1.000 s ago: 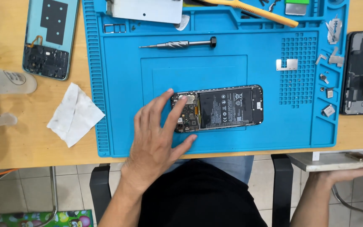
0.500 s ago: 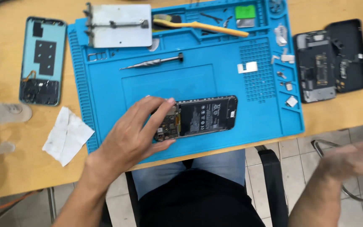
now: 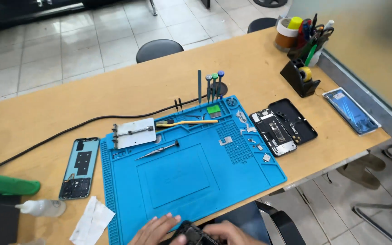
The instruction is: The person cleans a small circuit board with a white wipe, then places it into a disassembled smartphone chassis. They connect a ribbon cable to the board, reposition the board within the chassis, and attach a black component to the back of the device.
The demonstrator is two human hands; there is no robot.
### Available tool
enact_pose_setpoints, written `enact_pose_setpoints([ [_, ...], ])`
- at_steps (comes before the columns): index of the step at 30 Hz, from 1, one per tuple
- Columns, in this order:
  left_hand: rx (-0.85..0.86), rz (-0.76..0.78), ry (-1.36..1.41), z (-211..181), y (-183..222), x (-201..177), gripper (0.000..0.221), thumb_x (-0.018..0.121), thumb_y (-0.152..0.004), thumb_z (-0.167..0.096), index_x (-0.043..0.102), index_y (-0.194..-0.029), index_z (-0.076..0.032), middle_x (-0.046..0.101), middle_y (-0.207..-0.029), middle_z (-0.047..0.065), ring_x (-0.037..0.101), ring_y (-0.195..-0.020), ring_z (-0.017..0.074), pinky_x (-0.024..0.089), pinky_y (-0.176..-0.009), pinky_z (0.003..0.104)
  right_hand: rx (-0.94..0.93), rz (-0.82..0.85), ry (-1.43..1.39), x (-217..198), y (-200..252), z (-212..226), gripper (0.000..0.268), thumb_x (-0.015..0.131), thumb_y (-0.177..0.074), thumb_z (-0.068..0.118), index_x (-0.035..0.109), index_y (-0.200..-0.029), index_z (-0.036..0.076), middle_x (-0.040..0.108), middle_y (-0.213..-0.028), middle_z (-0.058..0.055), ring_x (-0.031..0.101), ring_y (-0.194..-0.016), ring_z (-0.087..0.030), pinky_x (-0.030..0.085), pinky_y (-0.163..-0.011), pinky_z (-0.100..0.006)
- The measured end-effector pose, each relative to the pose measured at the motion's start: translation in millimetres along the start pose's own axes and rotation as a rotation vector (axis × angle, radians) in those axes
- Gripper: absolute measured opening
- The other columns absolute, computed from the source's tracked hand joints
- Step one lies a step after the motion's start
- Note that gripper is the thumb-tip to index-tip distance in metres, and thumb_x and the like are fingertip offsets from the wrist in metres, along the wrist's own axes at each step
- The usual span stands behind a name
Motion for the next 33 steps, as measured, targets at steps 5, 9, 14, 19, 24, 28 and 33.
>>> enact_pose_setpoints([
  [5,-0.58,0.422,1.268,78.9,112.8,132.7,0.131,0.073,-0.063,-0.085,0.013,-0.162,-0.024,0.059,-0.141,0.011,0.072,-0.109,0.0257,0.063,-0.079,0.035,0.407,-0.853,-0.802,48.6,75.4,-114.9,0.07,0.08,-0.079,0.005,0.066,-0.147,0.002,0.081,-0.13,-0.027,0.077,-0.118,-0.039,0.052,-0.103,-0.042],
  [9,-0.651,0.265,1.061,-76.8,73.8,19.5,0.069,0.071,-0.089,-0.046,0.054,-0.144,-0.007,0.065,-0.136,0.01,0.065,-0.124,0.0219,0.055,-0.092,0.035,-0.099,-0.618,-0.179,70.6,102.5,-24.1,0.05,0.074,-0.092,0.028,0.066,-0.127,-0.006,0.075,-0.124,-0.015,0.068,-0.113,-0.022,0.052,-0.1,-0.035],
  [14,-0.29,0.007,0.949,-117.8,85.8,-24.0,0.026,0.062,-0.102,-0.025,0.058,-0.108,0.0,0.052,-0.087,0.005,0.05,-0.075,0.0154,0.045,-0.064,0.028,-0.253,-0.55,0.051,85.8,132.5,3.5,0.036,0.071,-0.093,0.017,0.063,-0.121,-0.004,0.074,-0.113,-0.014,0.073,-0.101,-0.023,0.062,-0.088,-0.031],
  [19,0.008,-0.13,0.846,-141.8,87.0,-64.6,0.017,0.063,-0.102,-0.009,0.058,-0.114,0.003,0.07,-0.104,0.017,0.073,-0.091,0.0292,0.063,-0.081,0.035,-0.505,-0.374,0.22,102.6,125.1,70.7,0.029,0.071,-0.094,0.02,0.063,-0.114,0.0,0.067,-0.104,-0.016,0.071,-0.092,-0.027,0.063,-0.084,-0.033],
  [24,0.147,-0.18,0.828,-146.7,91.6,-74.7,0.012,0.059,-0.103,-0.002,0.059,-0.113,0.005,0.069,-0.103,0.02,0.074,-0.089,0.0318,0.064,-0.079,0.035,-0.663,-0.371,0.341,111.5,122.8,97.2,0.023,0.075,-0.088,0.008,0.064,-0.106,-0.001,0.068,-0.098,-0.016,0.078,-0.084,-0.028,0.071,-0.076,-0.03],
  [28,0.162,-0.186,0.815,-149.5,96.3,-70.9,0.02,0.068,-0.097,0.01,0.06,-0.113,0.003,0.068,-0.106,0.017,0.073,-0.088,0.0309,0.066,-0.08,0.035,-0.677,-0.382,0.358,115.5,123.8,103.7,0.012,0.068,-0.09,0.007,0.063,-0.098,-0.002,0.069,-0.094,-0.017,0.078,-0.081,-0.029,0.073,-0.074,-0.031],
  [33,0.201,-0.186,0.776,-154.5,94.8,-77.0,0.015,0.07,-0.1,0.003,0.061,-0.112,0.004,0.067,-0.107,0.017,0.074,-0.089,0.0306,0.067,-0.082,0.035,-0.678,-0.444,0.414,119.3,128.3,108.3,0.014,0.072,-0.087,0.006,0.062,-0.096,0.001,0.069,-0.094,-0.015,0.078,-0.082,-0.027,0.075,-0.074,-0.029],
])
Point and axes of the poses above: each hand's wrist, its own y-axis away from the middle knuckle, its own x-axis out of the palm, z = x × y, the point moved 5 cm from there along -y, towards the middle knuckle
